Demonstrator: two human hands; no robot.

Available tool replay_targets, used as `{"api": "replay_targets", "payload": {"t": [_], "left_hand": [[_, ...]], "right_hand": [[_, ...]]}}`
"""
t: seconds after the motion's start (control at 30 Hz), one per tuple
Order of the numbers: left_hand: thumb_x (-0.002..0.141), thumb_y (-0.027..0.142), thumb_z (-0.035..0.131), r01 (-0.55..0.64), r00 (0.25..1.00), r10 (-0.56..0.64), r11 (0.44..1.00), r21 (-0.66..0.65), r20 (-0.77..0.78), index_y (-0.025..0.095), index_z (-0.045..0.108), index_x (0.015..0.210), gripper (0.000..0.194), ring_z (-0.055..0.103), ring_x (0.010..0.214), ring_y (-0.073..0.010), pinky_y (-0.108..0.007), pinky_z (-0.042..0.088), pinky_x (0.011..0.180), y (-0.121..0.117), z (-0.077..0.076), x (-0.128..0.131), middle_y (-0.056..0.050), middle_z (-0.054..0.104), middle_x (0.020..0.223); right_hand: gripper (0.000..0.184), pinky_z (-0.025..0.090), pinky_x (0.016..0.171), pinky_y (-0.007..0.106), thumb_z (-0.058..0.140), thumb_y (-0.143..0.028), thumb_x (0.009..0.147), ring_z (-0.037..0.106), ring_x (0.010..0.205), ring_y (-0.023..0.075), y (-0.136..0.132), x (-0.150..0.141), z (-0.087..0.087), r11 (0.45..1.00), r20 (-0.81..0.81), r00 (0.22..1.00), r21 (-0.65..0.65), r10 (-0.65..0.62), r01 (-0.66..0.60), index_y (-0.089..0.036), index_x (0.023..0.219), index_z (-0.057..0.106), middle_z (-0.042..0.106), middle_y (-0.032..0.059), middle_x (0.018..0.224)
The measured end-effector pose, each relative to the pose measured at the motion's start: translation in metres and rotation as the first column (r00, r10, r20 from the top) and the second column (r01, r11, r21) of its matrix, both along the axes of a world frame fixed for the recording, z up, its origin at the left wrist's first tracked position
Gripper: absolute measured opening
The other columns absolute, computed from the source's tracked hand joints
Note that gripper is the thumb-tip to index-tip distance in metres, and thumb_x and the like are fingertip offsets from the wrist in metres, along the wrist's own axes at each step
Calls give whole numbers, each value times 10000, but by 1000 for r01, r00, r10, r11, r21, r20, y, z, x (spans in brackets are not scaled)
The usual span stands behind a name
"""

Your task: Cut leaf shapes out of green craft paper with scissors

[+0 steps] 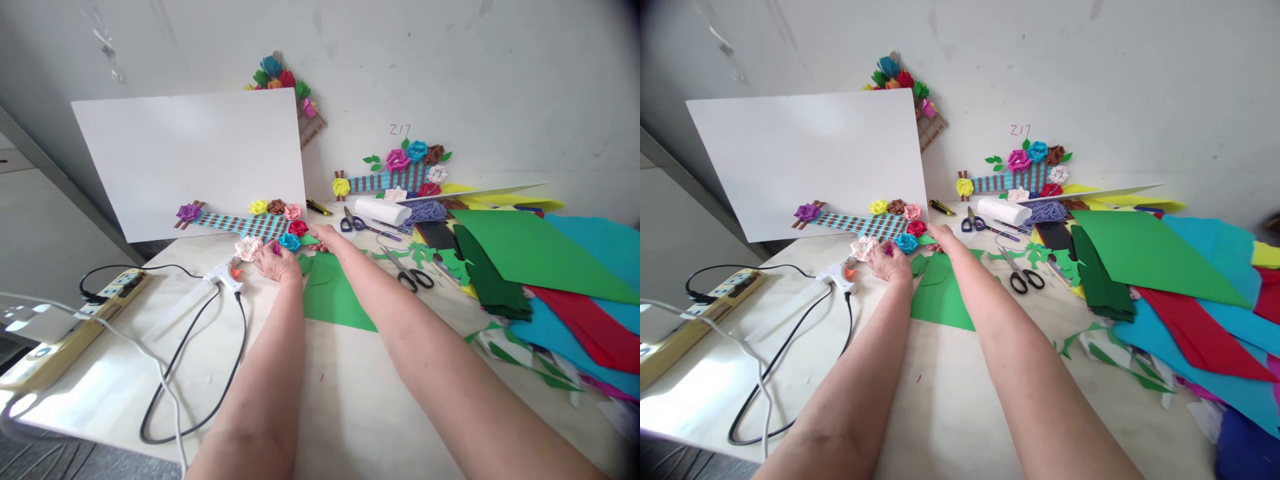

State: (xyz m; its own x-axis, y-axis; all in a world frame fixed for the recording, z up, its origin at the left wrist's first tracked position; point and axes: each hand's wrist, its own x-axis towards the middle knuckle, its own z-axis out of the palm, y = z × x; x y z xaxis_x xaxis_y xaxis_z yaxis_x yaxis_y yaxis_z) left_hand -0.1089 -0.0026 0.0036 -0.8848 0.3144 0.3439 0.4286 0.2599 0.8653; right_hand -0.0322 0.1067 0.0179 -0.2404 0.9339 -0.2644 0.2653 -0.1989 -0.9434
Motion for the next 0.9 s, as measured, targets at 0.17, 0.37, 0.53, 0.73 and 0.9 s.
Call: {"api": "replay_targets", "payload": {"t": [0.17, 0.37, 0.53, 0.73, 0.9], "left_hand": [[811, 195, 509, 12, 998, -10, 1000, 24, -59, 201, 662, 971, 221, 494, 1149, -274, -442, 351, 996, 1, -2, 0, -86, 639, 1092], [827, 194, 492, 59, 998, -58, 982, 179, -11, 188, 641, 955, 196, 526, 1104, -239, -391, 366, 986, 7, -7, -8, -79, 647, 1032], [851, 190, 446, 121, 985, -152, 948, 294, 86, 165, 600, 1015, 226, 588, 982, -175, -299, 420, 913, 11, -9, -14, -77, 649, 1029], [865, 162, 365, 253, 960, -272, 947, 199, 73, 176, 562, 1114, 318, 635, 811, -155, -286, 464, 808, 9, -5, -7, -39, 667, 826], [867, 214, 414, 449, 890, -449, 893, -18, -75, 203, 583, 1125, 309, 651, 816, -164, -267, 469, 746, 7, 0, 4, -24, 688, 802]], "right_hand": [[149, 258, 319, 164, 578, -195, 868, 485, 359, 80, -12, 1, 5, 998, 102, 993, 26, 56, -59, -53, 902, 611, 596, 28, 509], [144, 266, 324, 163, 575, -102, 849, 434, 333, 55, -14, 1, 3, 996, 141, 989, 72, 45, -56, -74, 712, 606, 541, -13, 435], [130, 287, 330, 168, 565, -110, 853, 470, 363, 71, -15, 7, 5, 997, 154, 988, 76, 20, -32, -67, 742, 616, 559, -1, 452], [127, 299, 344, 163, 549, -104, 871, 467, 357, 68, -18, 25, 16, 999, 160, 987, 50, -4, -4, -63, 771, 617, 563, 0, 452], [159, 287, 343, 160, 532, -89, 886, 452, 344, 54, -29, 46, 28, 998, 136, 991, 64, -8, 0, -80, 734, 580, 566, -7, 449]]}}
